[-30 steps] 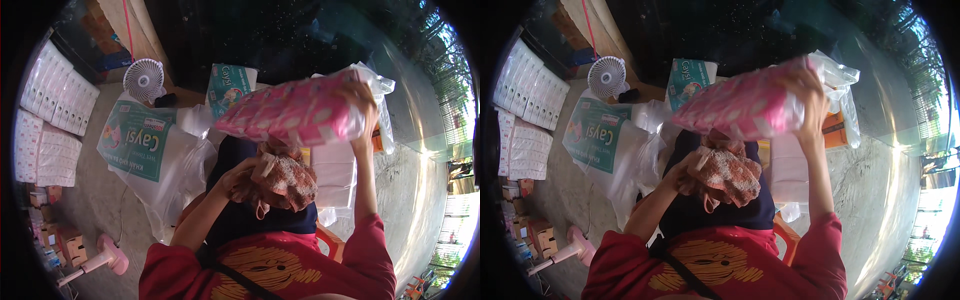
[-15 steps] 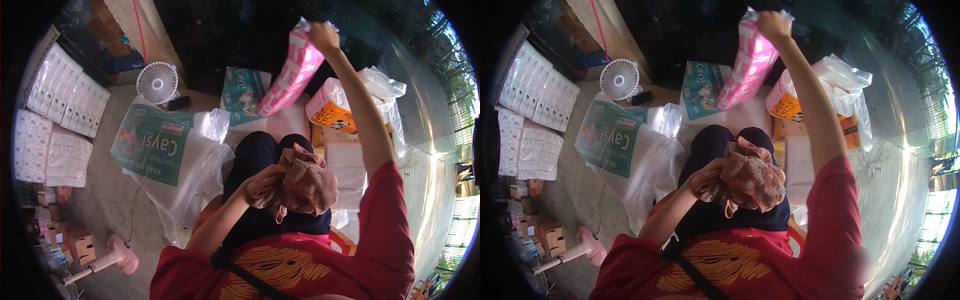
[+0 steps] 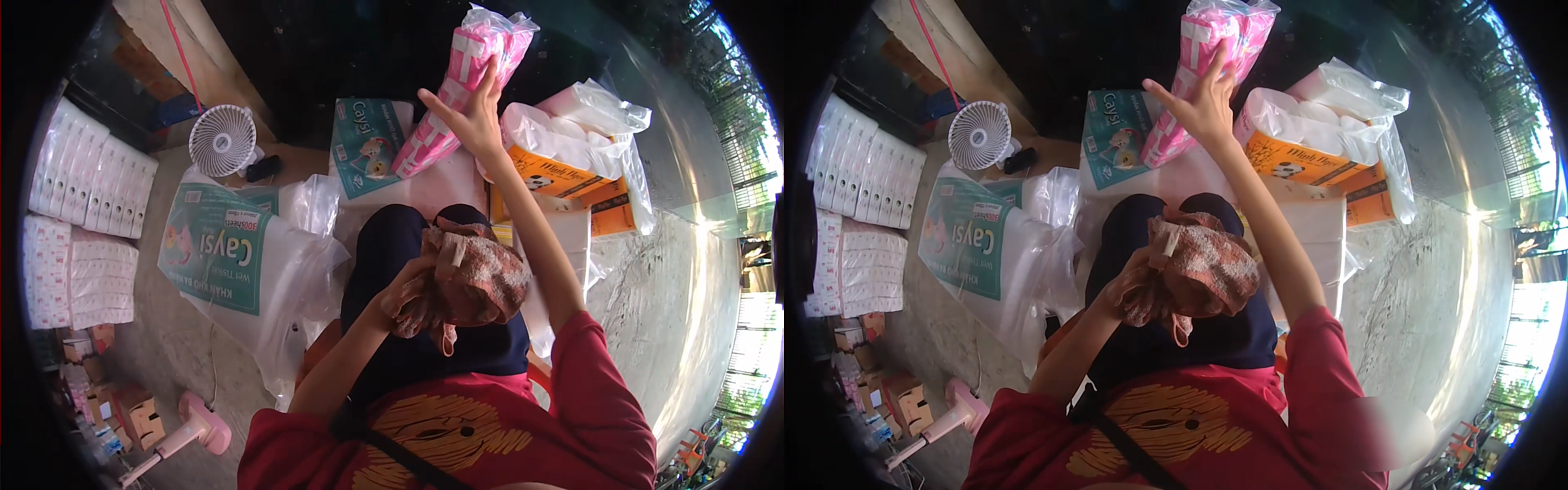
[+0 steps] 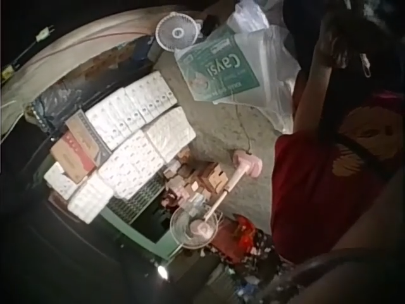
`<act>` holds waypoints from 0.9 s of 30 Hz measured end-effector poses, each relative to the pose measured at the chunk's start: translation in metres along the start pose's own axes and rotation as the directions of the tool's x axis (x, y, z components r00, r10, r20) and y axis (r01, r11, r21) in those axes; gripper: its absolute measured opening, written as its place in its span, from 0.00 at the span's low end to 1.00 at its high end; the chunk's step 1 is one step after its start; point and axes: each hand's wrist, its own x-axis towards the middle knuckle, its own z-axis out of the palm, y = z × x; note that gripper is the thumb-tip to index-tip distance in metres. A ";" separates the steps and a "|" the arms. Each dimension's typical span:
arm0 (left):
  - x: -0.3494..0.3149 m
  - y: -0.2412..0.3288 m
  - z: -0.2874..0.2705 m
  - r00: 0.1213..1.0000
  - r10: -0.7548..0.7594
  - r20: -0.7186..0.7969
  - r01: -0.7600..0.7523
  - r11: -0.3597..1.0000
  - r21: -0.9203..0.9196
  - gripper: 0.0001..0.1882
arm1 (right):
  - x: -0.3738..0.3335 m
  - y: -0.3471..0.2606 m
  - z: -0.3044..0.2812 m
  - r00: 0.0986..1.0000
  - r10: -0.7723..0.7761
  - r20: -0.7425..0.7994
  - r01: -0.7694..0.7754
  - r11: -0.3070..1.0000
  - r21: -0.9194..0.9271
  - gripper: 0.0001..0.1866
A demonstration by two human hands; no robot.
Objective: Wiping down plastic-wrapped tissue packages with a cloth to clean them.
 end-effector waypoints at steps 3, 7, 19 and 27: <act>-0.002 0.001 0.000 0.999 -0.031 -0.010 0.031 0.999 0.030 0.26 | 0.020 0.006 0.005 0.953 0.289 -0.092 -0.276 0.952 0.129 0.69; 0.008 0.001 0.008 0.994 0.092 0.055 -0.092 0.996 0.011 0.26 | 0.043 0.011 0.009 0.984 0.178 0.010 -0.175 0.976 -0.127 0.64; -0.007 0.005 -0.006 0.999 0.000 0.034 0.006 0.982 -0.191 0.26 | 0.048 -0.022 -0.001 0.927 -0.241 0.287 0.344 0.849 -0.400 0.54; -0.001 0.004 -0.007 1.000 0.002 0.018 0.001 0.985 -0.175 0.26 | 0.044 0.001 0.061 0.822 -0.311 0.476 0.332 0.942 0.041 0.66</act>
